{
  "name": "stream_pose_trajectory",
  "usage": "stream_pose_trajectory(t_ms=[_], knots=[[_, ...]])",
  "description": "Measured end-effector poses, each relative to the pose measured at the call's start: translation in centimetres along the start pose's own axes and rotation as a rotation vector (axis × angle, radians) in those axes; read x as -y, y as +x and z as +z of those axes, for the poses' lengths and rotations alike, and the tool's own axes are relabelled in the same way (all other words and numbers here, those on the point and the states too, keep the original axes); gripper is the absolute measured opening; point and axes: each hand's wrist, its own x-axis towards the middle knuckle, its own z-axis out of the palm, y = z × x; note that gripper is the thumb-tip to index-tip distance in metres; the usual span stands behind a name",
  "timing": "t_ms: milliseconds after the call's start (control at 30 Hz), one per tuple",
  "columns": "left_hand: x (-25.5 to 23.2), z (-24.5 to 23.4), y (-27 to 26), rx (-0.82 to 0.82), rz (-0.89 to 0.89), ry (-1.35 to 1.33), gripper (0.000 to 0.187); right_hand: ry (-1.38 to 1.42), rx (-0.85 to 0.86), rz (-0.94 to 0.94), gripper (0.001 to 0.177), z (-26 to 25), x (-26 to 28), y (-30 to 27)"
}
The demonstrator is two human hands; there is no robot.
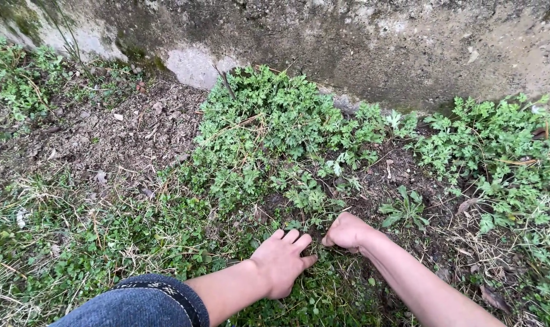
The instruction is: Manually pulling weeds from a garden bed next to a concrete wall and tossing them aside.
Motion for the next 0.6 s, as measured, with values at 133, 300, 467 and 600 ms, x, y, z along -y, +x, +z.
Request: stream_pose_trajectory(t_ms=[133, 300, 467, 600], knots=[[-0.2, -0.4, -0.3, 0.035, -0.016, -0.001, 0.086, -0.101, 0.077, -0.077, 0.039, -0.5, 0.4, -0.6], [-0.3, -0.2, -0.3, -0.019, -0.024, 0.022, 0.083, -0.177, 0.051, -0.135, 0.012, -0.2, 2.0, -2.4], [0.0, 0.5, -0.2, -0.122, 0.028, 0.059, 0.072, -0.257, 0.093, -0.177, 0.010, -1.2, 1.4, -3.1], [-0.5, -0.1, -1.3, -0.128, 0.073, -0.076, 0.053, -0.318, 0.111, -0.174, 0.014, -1.9, -0.6, -1.9]])
